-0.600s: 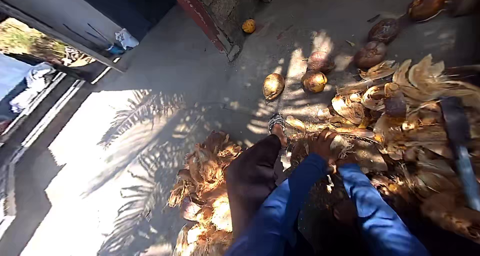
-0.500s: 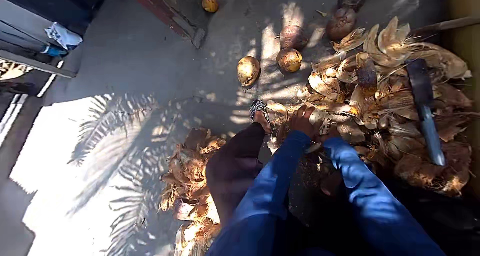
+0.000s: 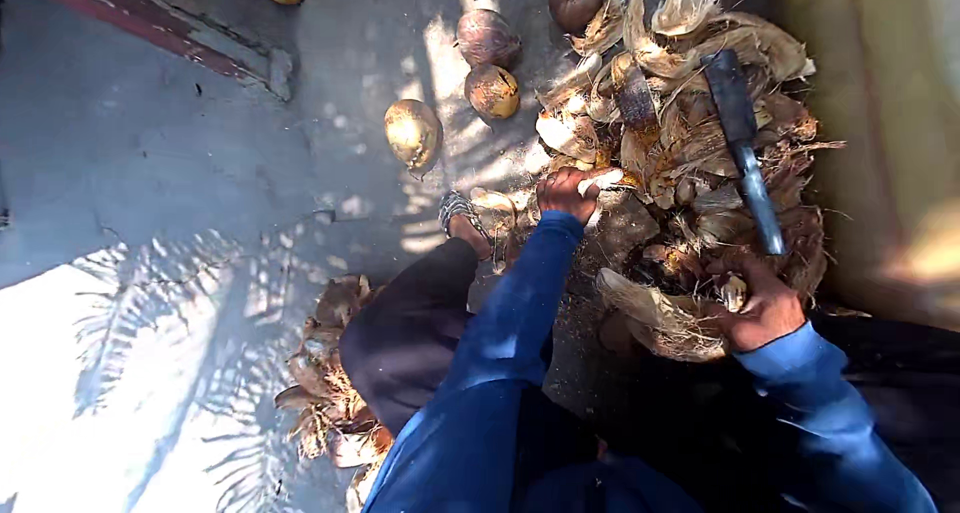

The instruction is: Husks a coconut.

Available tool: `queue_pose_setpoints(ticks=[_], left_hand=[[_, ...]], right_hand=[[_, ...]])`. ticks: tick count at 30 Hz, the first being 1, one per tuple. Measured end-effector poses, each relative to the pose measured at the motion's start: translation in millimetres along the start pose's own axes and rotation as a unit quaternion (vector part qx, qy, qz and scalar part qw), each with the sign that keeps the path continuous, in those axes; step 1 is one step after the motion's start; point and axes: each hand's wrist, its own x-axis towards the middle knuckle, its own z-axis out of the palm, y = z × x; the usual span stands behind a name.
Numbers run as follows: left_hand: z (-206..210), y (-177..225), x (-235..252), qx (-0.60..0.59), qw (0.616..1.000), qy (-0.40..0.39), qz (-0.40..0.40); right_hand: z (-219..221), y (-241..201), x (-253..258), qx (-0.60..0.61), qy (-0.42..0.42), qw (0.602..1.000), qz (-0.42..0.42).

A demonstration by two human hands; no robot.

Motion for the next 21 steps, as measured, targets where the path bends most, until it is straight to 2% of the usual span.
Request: queue_pose_setpoints(ticks=[3,5,7,9,11,13,15,18,21], left_hand=[[0.3,-19.0,-2.0,-0.190,0.980,0.001,0.052],[-0.2,-37.1,-9.8,-0.364,0.930,-0.001,0.059],[-7.8,-55.6,-26.8,-0.396,0.916,-0.025,0.052],[-11.2,-77.8,-46.4,-0.322,0.942,-0.084,0.044],[-13.0,-84.7,-63.2,-0.191,0.971,-0.143,0.029],[-3.4,-82.3,-70.6,-0.049,0.983,-0.174,0.009],[4.0,-79.3,-69.5,0.040,0.982,-0.182,-0.018],[7.3,-82.2,-64.0,0.073,0.981,-0.176,-0.019],[14.9,-84.7,-55.6,0.098,0.980,-0.171,-0.012]], right_hand=[[-41.7,-19.0,21.7,0.008,0.102,0.994,-0.049],[-67.9,-42.5,53.1,0.016,0.148,0.986,-0.073],[-85.7,-56.9,101.7,0.055,0.191,0.976,-0.089],[-92.8,-56.1,161.7,0.116,0.213,0.966,-0.095],[-90.1,-54.8,194.8,0.124,0.187,0.974,-0.013],[-79.3,-37.2,195.1,0.087,0.137,0.983,0.087],[-63.2,6.8,184.0,-0.017,0.076,0.991,0.108],[-38.5,73.3,167.6,-0.194,-0.049,0.971,0.130],[-23.1,79.9,158.5,-0.251,-0.071,0.947,0.190]])
